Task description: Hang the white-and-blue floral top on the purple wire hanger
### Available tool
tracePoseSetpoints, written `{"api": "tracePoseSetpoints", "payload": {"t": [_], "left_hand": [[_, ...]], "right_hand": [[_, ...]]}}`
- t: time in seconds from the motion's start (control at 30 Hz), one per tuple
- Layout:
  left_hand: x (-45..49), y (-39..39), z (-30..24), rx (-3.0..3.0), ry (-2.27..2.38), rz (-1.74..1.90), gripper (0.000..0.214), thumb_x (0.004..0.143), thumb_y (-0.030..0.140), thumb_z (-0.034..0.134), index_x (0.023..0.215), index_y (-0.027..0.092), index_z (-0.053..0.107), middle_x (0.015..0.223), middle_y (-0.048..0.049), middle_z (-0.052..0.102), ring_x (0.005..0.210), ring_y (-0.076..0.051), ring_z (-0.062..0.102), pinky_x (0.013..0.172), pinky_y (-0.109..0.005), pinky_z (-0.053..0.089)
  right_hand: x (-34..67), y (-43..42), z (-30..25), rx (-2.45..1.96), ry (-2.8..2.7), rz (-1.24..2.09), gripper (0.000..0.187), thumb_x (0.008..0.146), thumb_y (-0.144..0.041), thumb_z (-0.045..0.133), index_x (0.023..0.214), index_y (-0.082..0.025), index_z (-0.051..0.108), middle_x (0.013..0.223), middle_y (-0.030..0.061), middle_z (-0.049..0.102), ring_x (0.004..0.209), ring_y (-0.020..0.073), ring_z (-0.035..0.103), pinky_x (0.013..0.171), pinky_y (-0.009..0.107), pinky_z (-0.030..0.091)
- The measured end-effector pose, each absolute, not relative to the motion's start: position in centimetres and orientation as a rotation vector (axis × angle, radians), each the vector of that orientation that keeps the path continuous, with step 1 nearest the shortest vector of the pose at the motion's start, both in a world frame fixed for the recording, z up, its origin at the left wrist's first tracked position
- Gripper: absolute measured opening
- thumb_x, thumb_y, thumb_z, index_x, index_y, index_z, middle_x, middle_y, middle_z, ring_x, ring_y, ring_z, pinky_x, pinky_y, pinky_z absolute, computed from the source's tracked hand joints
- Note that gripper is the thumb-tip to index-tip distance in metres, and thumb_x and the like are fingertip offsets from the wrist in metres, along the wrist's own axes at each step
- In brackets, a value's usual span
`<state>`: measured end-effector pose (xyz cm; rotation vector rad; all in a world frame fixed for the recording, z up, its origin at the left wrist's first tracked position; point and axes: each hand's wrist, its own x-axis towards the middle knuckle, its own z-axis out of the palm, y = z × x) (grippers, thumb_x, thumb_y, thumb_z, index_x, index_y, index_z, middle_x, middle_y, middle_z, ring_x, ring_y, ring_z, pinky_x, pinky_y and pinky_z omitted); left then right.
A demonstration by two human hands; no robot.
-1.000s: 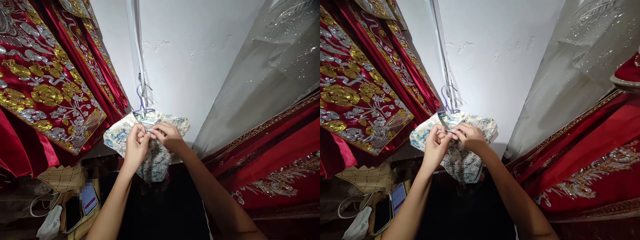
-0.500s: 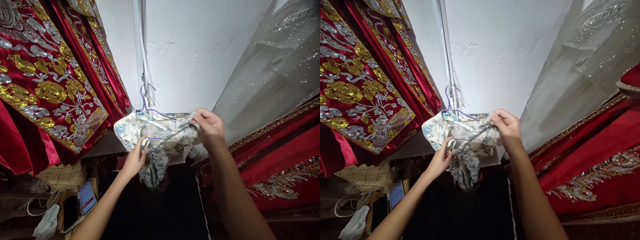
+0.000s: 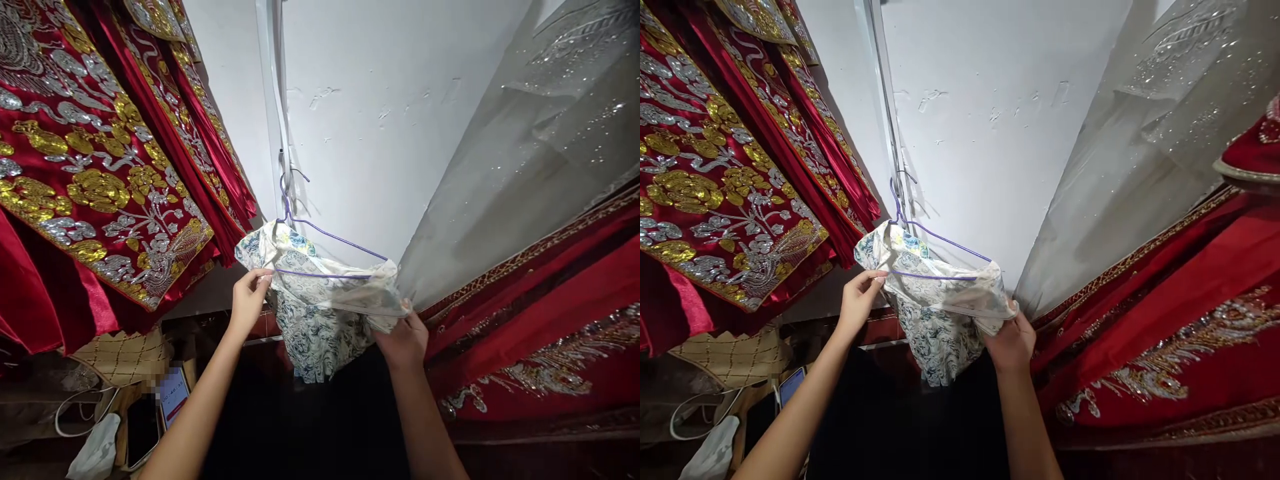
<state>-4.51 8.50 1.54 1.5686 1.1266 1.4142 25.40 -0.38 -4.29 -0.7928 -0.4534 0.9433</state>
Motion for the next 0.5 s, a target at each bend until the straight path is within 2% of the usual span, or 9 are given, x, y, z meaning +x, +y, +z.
{"api": "tracePoseSetpoints", "payload": {"t": [0.07, 0.13, 0.2, 0.27, 0.37, 0.43, 0.5], "left_hand": [[-4.7, 8.3, 0.8, 1.324, 1.055, 1.454, 0.027, 0.079, 0.037, 0.070, 0.097, 0.016, 0.073, 0.079, -0.0028, 0.069, 0.067, -0.015, 0.058, 0.063, -0.025, 0.043], [-4.9, 7.9, 0.0, 1.100, 1.023, 1.492, 0.031, 0.075, 0.037, 0.071, 0.098, 0.016, 0.072, 0.082, -0.0025, 0.069, 0.067, -0.014, 0.059, 0.062, -0.024, 0.043], [-5.2, 7.6, -0.9, 0.997, 1.023, 1.521, 0.036, 0.072, 0.036, 0.072, 0.102, 0.017, 0.070, 0.089, -0.0034, 0.070, 0.071, -0.015, 0.062, 0.065, -0.025, 0.045], [-5.7, 7.1, -1.9, 1.054, 1.062, 1.481, 0.041, 0.071, 0.036, 0.074, 0.107, 0.018, 0.068, 0.080, -0.0010, 0.067, 0.066, -0.014, 0.060, 0.061, -0.024, 0.044], [-6.1, 6.0, -3.3, 1.256, 1.118, 1.277, 0.038, 0.076, 0.040, 0.073, 0.105, 0.016, 0.067, 0.056, 0.0059, 0.051, 0.049, -0.010, 0.046, 0.051, -0.021, 0.033], [-5.8, 4.9, -4.0, 1.295, 1.098, 1.201, 0.035, 0.080, 0.043, 0.071, 0.101, 0.016, 0.066, 0.055, 0.0060, 0.049, 0.049, -0.010, 0.044, 0.052, -0.021, 0.033], [-4.8, 3.6, -4.4, 1.251, 1.047, 1.194, 0.034, 0.083, 0.045, 0.068, 0.103, 0.017, 0.061, 0.062, 0.0042, 0.054, 0.054, -0.011, 0.048, 0.056, -0.022, 0.037]], "right_hand": [[25.3, 0.2, -5.8, -0.772, -0.331, 1.021, 0.009, 0.080, -0.032, 0.060, 0.079, -0.024, 0.064, 0.080, 0.0035, 0.071, 0.086, 0.0239, 0.069, 0.073, 0.042, 0.058], [25.3, 0.9, -7.2, -0.743, -0.196, 1.068, 0.004, 0.079, -0.024, 0.059, 0.076, -0.023, 0.062, 0.072, 0.0013, 0.069, 0.077, 0.0193, 0.070, 0.068, 0.035, 0.059], [25.2, 1.4, -8.6, -0.735, -0.108, 1.108, 0.008, 0.080, -0.021, 0.057, 0.072, -0.022, 0.059, 0.063, 0.0000, 0.064, 0.065, 0.0165, 0.067, 0.063, 0.031, 0.060], [24.9, 1.6, -9.9, -0.759, -0.097, 1.126, 0.012, 0.080, -0.018, 0.056, 0.069, -0.022, 0.056, 0.059, -0.0004, 0.060, 0.058, 0.0155, 0.065, 0.060, 0.030, 0.061], [23.9, 1.1, -10.7, -0.812, -0.104, 1.170, 0.009, 0.078, -0.015, 0.058, 0.075, -0.023, 0.058, 0.068, 0.0017, 0.065, 0.062, 0.0166, 0.068, 0.061, 0.031, 0.063], [22.5, 0.6, -10.4, -0.849, -0.126, 1.202, 0.011, 0.078, -0.016, 0.062, 0.086, -0.023, 0.062, 0.080, 0.0030, 0.071, 0.070, 0.0167, 0.070, 0.064, 0.030, 0.063], [20.5, 0.3, -9.5, -0.906, -0.281, 1.293, 0.017, 0.080, -0.025, 0.067, 0.097, -0.023, 0.064, 0.090, 0.0046, 0.074, 0.073, 0.0169, 0.071, 0.066, 0.030, 0.062]]}}
